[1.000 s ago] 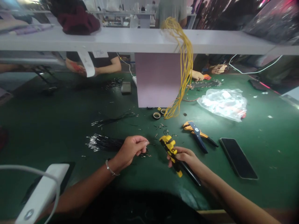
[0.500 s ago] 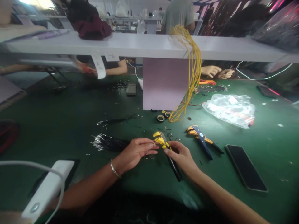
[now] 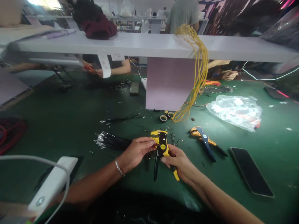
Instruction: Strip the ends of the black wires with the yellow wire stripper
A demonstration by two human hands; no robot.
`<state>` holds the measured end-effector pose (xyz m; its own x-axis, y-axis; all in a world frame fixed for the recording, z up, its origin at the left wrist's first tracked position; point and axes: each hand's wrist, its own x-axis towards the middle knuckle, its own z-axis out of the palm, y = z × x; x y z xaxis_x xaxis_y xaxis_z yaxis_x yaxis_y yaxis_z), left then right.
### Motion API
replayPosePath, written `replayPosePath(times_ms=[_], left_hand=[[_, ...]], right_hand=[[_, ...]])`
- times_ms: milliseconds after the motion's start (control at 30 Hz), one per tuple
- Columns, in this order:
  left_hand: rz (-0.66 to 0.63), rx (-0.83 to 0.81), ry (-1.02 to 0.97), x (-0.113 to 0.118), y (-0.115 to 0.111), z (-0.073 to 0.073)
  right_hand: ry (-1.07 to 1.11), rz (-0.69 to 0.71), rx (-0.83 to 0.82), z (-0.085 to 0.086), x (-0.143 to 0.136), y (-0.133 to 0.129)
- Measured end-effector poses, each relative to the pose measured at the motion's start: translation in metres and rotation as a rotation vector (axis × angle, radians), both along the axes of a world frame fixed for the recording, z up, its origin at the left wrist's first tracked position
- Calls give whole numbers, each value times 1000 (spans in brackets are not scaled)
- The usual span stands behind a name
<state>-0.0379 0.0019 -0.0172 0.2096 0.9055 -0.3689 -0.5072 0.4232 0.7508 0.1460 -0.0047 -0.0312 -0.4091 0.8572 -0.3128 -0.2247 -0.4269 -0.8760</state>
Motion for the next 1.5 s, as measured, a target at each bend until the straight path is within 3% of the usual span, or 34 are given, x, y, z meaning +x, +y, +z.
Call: replayPosePath(times_ms=[267,433,567,967,1500], left_hand=[[-77,-2,71,1,-3,6],[20,137,332,-5,0,5],[4,150,444,-4,0,2],[8,62,381,1,-3,7],[-89,16,372,6,-12,29]], right_hand=[[208,186,-187,-16,-11,-19],[131,-42,-69,-11,-6,-10],[-40,-158,85,-12,4,1],[-255,-82,139,-15,-3,-3],[-513,27,407,-2,-7,-5]])
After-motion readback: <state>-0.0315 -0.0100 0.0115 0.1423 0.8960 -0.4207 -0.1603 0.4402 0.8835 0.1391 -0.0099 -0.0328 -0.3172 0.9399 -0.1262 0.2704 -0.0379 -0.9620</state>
